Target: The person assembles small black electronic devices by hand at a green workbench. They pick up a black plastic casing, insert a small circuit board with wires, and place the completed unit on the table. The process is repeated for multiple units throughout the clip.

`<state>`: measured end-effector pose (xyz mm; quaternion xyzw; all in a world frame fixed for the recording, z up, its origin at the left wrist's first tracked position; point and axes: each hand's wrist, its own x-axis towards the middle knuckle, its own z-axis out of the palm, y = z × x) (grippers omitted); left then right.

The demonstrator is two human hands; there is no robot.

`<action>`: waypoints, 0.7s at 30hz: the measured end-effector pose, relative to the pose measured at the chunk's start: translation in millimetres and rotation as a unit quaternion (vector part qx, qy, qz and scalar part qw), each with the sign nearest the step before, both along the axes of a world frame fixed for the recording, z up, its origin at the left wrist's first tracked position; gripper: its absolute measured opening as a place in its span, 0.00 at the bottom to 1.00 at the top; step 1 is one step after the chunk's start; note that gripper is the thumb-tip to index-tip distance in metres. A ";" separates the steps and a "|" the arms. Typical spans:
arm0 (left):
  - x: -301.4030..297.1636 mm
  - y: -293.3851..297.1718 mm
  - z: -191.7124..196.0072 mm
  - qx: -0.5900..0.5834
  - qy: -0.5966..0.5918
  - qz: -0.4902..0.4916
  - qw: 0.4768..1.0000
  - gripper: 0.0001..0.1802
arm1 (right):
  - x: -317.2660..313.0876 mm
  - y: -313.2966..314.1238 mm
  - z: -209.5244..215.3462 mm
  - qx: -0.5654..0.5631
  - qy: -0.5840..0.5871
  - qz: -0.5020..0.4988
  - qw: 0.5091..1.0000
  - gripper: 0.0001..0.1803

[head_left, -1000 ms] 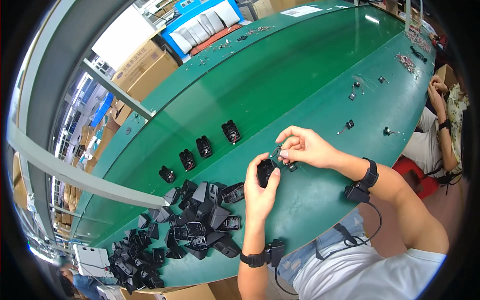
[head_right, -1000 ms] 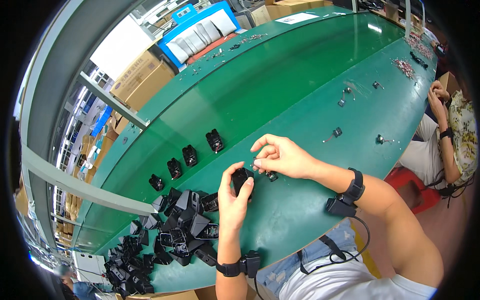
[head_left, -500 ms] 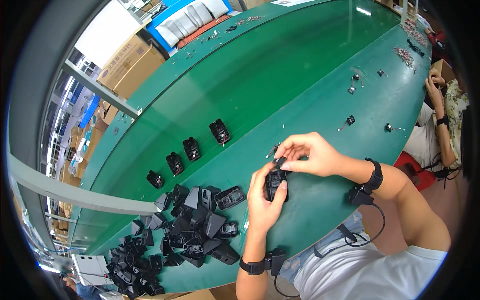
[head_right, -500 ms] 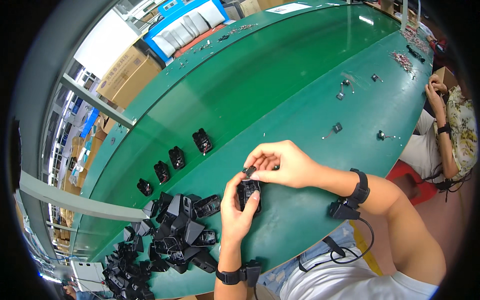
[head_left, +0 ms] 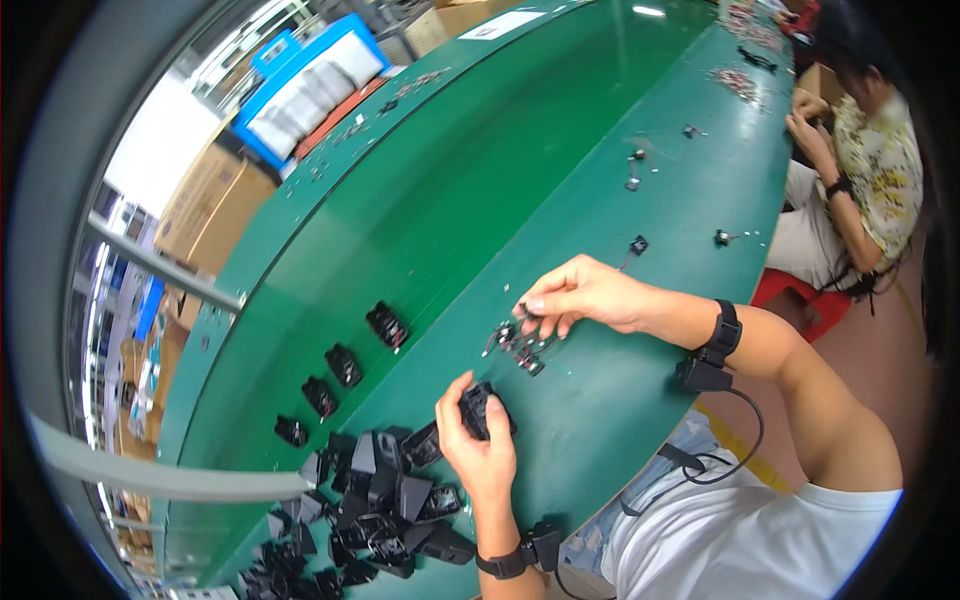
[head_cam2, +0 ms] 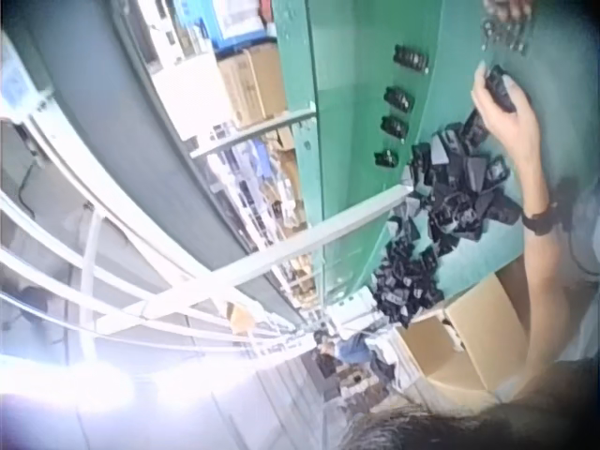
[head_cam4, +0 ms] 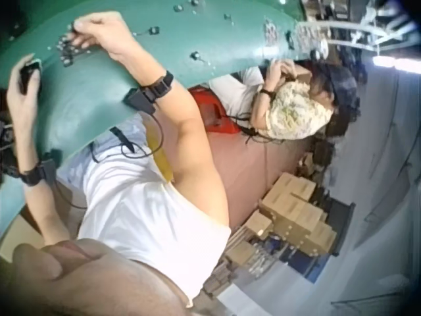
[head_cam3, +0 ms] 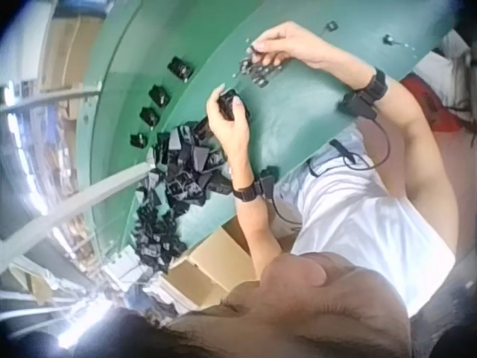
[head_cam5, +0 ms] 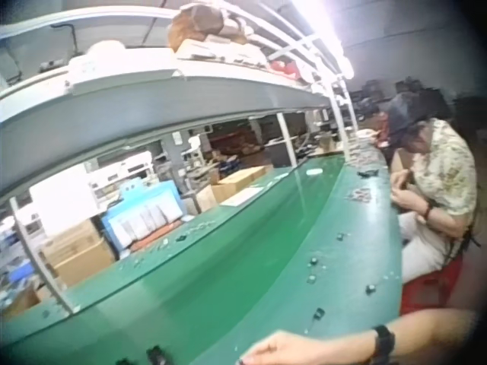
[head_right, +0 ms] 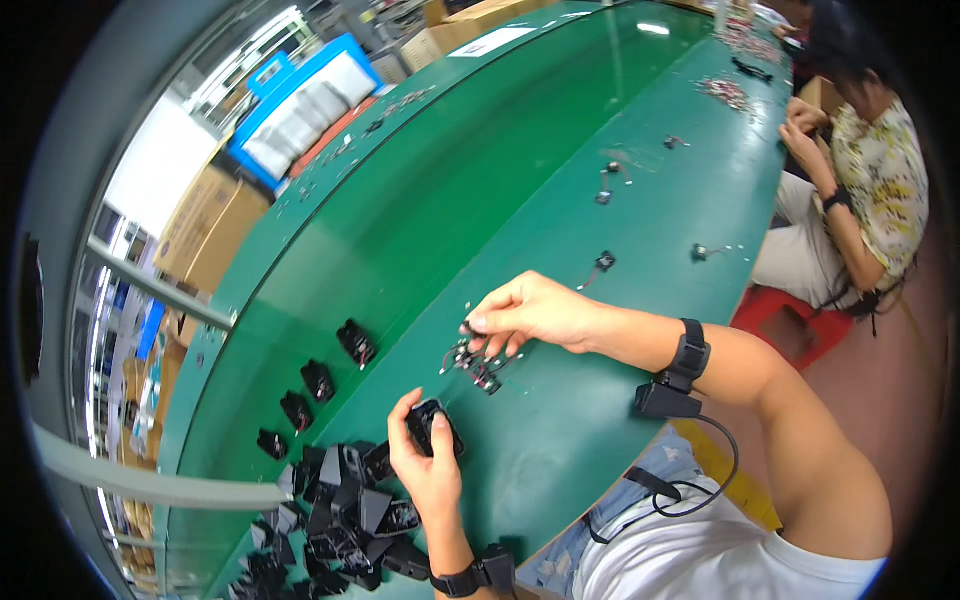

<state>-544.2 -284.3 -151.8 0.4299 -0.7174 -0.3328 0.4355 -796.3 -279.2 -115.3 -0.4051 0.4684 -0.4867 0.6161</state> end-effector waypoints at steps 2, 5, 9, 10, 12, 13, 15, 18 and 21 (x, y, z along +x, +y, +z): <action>-8.2 7.9 9.1 -0.011 -0.015 -0.015 1.000 0.18 | -14.1 9.1 -4.3 -0.015 0.036 -0.022 0.999 0.15; -3.7 14.2 12.7 -0.047 -0.060 -0.016 0.997 0.21 | -66.8 6.7 -4.9 -0.052 0.084 -0.105 0.990 0.14; -5.0 20.6 23.3 -0.049 -0.077 -0.030 0.995 0.24 | -194.9 0.5 -14.3 -0.046 0.092 -0.328 0.939 0.10; -5.2 22.3 27.6 -0.054 -0.098 -0.025 0.993 0.24 | -231.4 -1.4 -20.7 -0.043 0.126 -0.398 0.908 0.09; -12.3 25.8 33.2 -0.063 -0.109 -0.033 0.991 0.23 | -309.0 19.1 -27.9 -0.023 0.146 -0.544 0.826 0.07; -17.5 26.4 33.8 -0.070 -0.099 -0.042 0.992 0.22 | -343.1 37.7 -28.0 -0.011 0.131 -0.615 0.778 0.06; -11.0 26.5 34.7 -0.075 -0.110 -0.015 0.991 0.21 | -363.8 22.4 -57.1 0.063 0.122 -0.647 0.750 0.06; -14.3 23.8 28.1 -0.059 -0.096 -0.027 0.993 0.23 | -359.5 51.3 -56.0 0.049 0.121 -0.642 0.755 0.07; -5.2 25.5 32.0 -0.098 -0.119 -0.024 0.988 0.26 | -269.3 19.3 -48.4 -0.024 0.173 -0.493 0.852 0.11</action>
